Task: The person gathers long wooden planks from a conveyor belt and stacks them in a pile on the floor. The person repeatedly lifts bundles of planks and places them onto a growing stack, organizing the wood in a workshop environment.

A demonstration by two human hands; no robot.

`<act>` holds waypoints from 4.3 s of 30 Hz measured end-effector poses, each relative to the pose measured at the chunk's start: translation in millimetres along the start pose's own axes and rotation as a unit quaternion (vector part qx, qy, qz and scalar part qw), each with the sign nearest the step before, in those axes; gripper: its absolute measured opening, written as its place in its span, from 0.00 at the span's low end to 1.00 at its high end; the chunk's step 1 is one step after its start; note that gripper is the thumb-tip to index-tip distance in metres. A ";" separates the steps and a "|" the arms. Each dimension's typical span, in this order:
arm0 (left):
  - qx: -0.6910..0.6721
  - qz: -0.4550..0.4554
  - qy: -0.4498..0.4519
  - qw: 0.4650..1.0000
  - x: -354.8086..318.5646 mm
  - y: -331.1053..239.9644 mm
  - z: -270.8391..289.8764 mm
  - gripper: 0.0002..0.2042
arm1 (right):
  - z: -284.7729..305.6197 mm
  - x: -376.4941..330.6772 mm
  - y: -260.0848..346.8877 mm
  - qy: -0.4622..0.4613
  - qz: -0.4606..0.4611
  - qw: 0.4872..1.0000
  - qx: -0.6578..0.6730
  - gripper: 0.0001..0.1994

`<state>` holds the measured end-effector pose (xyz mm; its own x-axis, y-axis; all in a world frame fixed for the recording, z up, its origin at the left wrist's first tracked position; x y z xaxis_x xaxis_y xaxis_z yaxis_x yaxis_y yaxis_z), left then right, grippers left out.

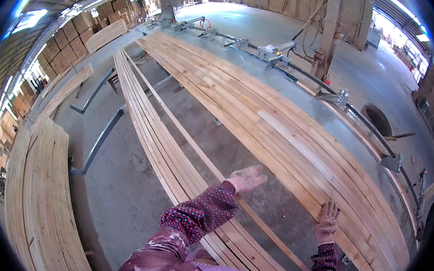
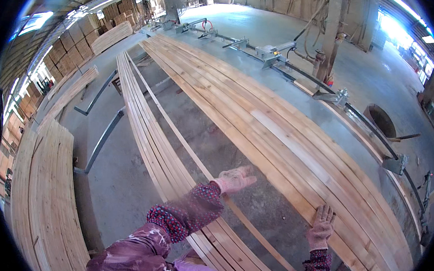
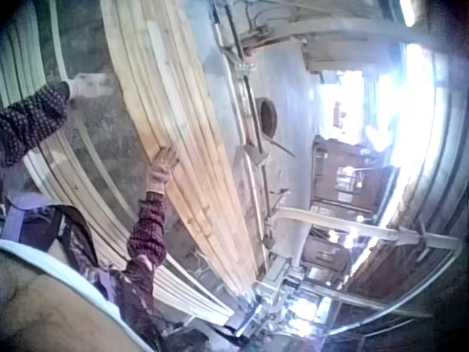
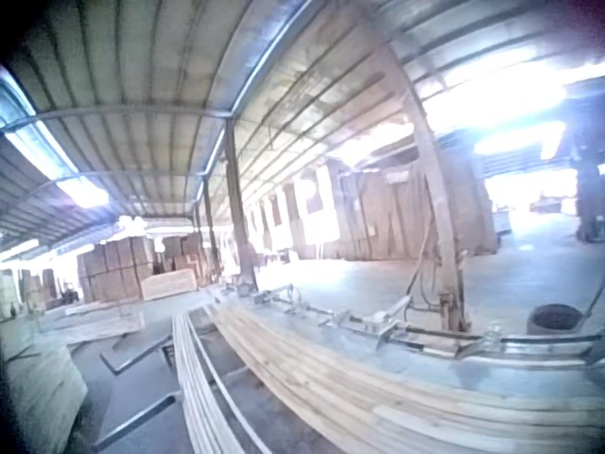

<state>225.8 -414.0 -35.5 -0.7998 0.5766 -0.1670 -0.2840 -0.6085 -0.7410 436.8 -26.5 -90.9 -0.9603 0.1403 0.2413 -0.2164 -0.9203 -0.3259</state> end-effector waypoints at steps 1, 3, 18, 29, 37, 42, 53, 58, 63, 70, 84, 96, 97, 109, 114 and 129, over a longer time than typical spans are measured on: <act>0.067 0.023 0.105 0.992 -4.4 -16.8 22.8 0.34 | 4.0 0.5 2.0 0.071 -0.031 0.996 0.033 0.43; 0.157 0.060 0.241 0.956 -31.2 -18.0 54.0 0.33 | 46.1 9.0 21.4 0.208 -0.071 0.970 0.104 0.42; 0.264 0.058 0.365 0.891 -79.0 -35.3 74.7 0.27 | 85.9 -21.9 75.0 0.161 -0.111 0.976 0.096 0.43; 0.219 0.179 -0.441 0.852 -237.1 92.9 80.6 0.39 | 200.8 -23.9 178.9 0.431 -0.027 0.813 0.391 0.30; -0.433 0.184 -0.529 0.706 -254.2 121.8 64.8 0.33 | 200.0 -30.0 189.5 0.398 -0.019 0.838 0.372 0.26; -0.111 0.188 -0.549 0.807 -252.4 138.0 68.9 0.39 | 200.7 -36.3 193.4 0.360 -0.014 0.854 0.375 0.26; 0.422 0.066 -0.269 0.863 -247.8 115.7 110.7 0.18 | 201.0 -36.8 192.6 0.368 -0.038 0.853 0.368 0.28; 0.358 0.023 -0.242 0.901 -227.9 93.2 144.5 0.14 | 196.9 -39.5 192.0 0.345 -0.066 0.852 0.388 0.25; 0.376 -0.036 -0.222 0.899 -201.3 116.4 156.6 0.16 | 208.3 -34.5 202.8 0.329 -0.109 0.856 0.383 0.22; 0.334 -0.048 -0.172 0.925 -177.8 111.4 161.8 0.30 | 185.8 -44.8 200.5 0.322 -0.180 0.839 0.400 0.23; 0.387 -0.092 -0.015 0.917 -141.6 111.2 199.4 0.51 | 193.3 -32.3 203.6 0.308 -0.228 0.838 0.388 0.26; -0.201 0.104 -0.418 0.880 -255.4 216.7 149.4 0.43 | 164.2 -41.7 196.0 0.373 -0.227 0.809 0.393 0.25; -0.180 0.111 -0.404 0.890 -254.8 211.0 143.0 0.44 | 162.6 -41.8 195.9 0.388 -0.243 0.798 0.393 0.25; 0.360 0.045 -0.296 0.883 -242.4 179.3 172.2 0.35 | 161.0 -43.8 190.8 0.360 -0.196 0.815 0.410 0.26; 0.468 -0.036 -0.225 0.854 -236.7 166.5 177.8 0.21 | 176.5 -35.7 196.7 0.360 -0.201 0.812 0.413 0.26; 0.343 -0.009 -0.236 0.909 -168.9 135.8 194.9 0.29 | 196.0 -34.3 202.4 0.328 -0.198 0.841 0.383 0.24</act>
<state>219.2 -700.2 18.8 -0.8838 0.3898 0.2589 -0.4324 -0.8917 -0.1337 460.5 -289.2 14.0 -0.7846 0.4316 -0.4452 -0.6065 -0.6834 0.4064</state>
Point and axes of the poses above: each hand's wrist, its own x-axis towards the middle knuckle, its own z-axis out of the back of the hand, y = z × x, the point moved 1 cm from there along x, towards the middle knuckle, and after that the axes turned 6 degrees about -z, right-handed, at the moved point
